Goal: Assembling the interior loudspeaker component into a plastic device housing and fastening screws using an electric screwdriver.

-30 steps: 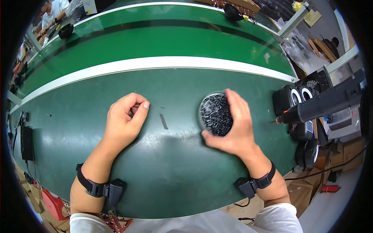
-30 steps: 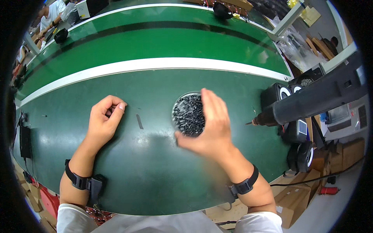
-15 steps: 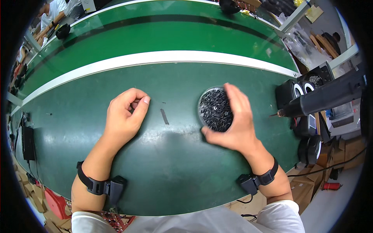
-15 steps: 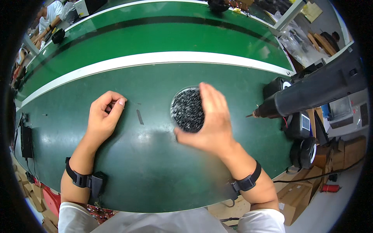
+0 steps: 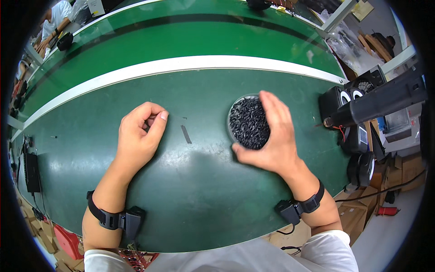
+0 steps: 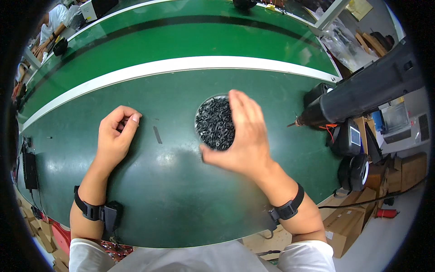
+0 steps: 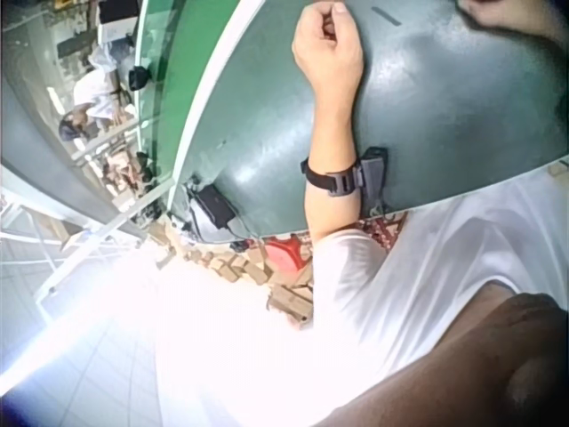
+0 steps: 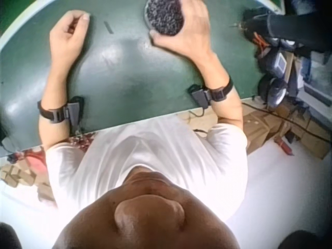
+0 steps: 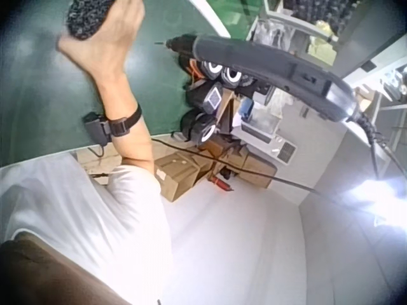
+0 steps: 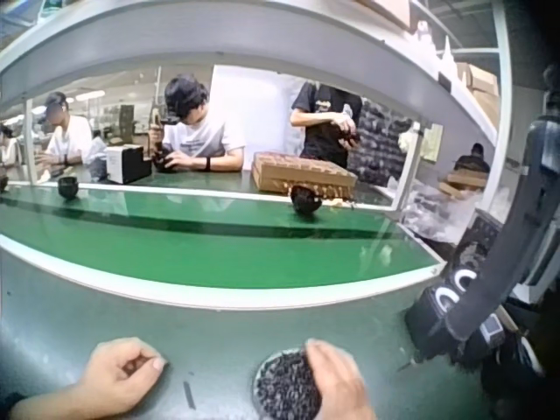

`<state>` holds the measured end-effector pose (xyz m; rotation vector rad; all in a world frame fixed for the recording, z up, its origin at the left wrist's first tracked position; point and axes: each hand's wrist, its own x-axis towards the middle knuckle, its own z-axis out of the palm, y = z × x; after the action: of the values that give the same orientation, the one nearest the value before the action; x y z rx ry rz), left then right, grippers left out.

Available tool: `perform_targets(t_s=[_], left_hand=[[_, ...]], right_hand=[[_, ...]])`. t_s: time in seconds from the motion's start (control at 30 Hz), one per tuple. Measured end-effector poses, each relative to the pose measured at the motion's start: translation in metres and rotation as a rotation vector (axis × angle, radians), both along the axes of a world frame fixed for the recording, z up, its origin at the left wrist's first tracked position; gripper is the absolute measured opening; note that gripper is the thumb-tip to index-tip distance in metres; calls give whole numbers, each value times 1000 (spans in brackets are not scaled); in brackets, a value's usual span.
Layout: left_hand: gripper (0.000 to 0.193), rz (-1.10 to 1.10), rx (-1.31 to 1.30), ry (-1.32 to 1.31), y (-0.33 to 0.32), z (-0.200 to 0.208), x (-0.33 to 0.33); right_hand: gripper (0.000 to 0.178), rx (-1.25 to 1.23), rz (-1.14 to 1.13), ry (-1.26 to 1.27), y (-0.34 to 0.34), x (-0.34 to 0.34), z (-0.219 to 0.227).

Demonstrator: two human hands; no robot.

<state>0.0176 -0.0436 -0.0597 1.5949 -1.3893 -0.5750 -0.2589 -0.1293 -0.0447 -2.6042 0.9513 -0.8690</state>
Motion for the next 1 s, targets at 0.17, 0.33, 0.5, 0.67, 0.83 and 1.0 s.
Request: perform_targets(t_s=[0.17,0.33,0.5,0.67,0.83,1.0], left_hand=[[11,-2,-4,-2,-1,-1,-1],[11,7,4,-22,-1,2,-1],[10,3,-1,-11,1,0,1],[9,1,-7,-12,0,-1,0],[9,13,-8,-7,-1,0,-1],[10,-5,4,-7,-2,1,0]], right_hand=[[101,-24,-67,-5,-1,-1,-2],[101,-5,-22,-17,2,-2,2],[101,18,9,-64,5,1,3],[100,-36,-30,-37,2,0,5],[101,-38,-96,-56,3,0,6],[104,-51,-43,-141,2,-2,3]])
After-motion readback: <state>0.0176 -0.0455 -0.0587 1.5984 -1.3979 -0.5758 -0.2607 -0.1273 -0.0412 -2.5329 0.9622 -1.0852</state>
